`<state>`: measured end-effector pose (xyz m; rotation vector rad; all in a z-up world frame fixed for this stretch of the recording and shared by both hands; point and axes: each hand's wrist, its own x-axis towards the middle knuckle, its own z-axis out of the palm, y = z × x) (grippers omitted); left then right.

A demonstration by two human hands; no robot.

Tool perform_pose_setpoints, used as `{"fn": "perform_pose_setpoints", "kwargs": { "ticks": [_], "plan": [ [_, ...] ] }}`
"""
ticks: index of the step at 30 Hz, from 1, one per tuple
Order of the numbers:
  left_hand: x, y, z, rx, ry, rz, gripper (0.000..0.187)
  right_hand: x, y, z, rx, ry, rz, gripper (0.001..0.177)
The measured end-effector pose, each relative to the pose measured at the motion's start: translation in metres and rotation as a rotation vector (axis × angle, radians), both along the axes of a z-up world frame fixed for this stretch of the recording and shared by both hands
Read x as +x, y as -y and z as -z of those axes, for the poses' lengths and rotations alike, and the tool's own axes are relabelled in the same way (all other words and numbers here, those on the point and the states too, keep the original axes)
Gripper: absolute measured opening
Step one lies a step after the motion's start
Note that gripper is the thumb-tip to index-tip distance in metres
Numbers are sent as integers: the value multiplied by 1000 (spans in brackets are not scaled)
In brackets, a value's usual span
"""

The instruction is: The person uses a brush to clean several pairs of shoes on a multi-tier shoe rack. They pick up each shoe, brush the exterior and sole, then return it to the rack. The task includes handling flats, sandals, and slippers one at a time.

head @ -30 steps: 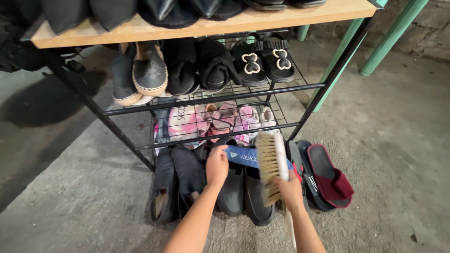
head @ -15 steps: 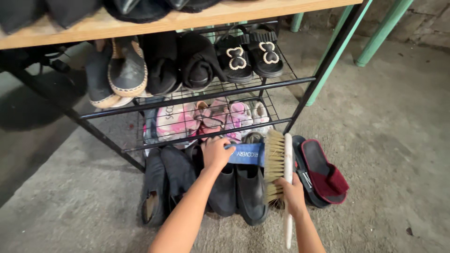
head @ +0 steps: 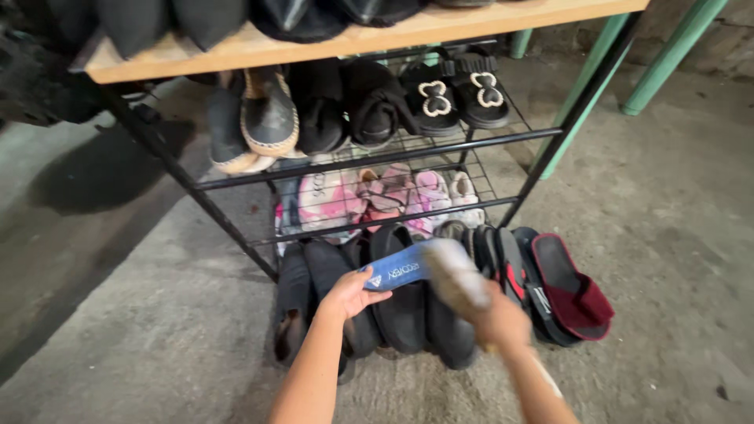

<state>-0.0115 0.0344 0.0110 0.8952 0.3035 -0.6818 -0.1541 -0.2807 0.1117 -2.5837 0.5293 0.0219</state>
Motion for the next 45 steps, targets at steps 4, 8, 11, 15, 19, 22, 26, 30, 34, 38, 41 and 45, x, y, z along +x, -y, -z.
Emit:
{"fn": "perform_pose_setpoints", "kwargs": {
  "ticks": [4,8,11,15,19,22,26,30,34,38,41,45],
  "plan": [
    [-10,-18,-29,88,16,-5,36,1,2,-25,-8,-10,118,77],
    [-8,-8,-26,-51,8,-155,43,-8,-74,-26,233,264,-231,62],
    [3,-17,-7,-247,-95,-256,63,-12,-105,-14,70,211,-326,68],
    [2,-40,6,-28,67,-160,63,3,-60,-19,-71,31,-114,71],
    [3,-33,16,158,117,-184,66,4,-60,-28,-13,104,-111,69],
    [10,-18,12,119,-7,-307,69,1,-102,-26,26,155,-303,71],
    [4,-24,3,-83,-122,-420,78,1,-116,-17,50,-18,-315,79],
    [-4,-19,5,1,217,-155,52,7,-96,-13,7,47,-207,75],
    [-5,-25,-4,-27,140,-211,43,5,-93,-22,126,23,-115,75],
    [7,-20,-13,-103,126,-249,44,-6,-109,-18,45,246,-455,74],
    [1,-38,-19,-146,246,-113,47,-2,-103,-15,-84,72,-246,73],
    [-2,-29,-37,-16,148,-116,47,-2,-97,-16,-17,217,-236,72]
  ]
}}
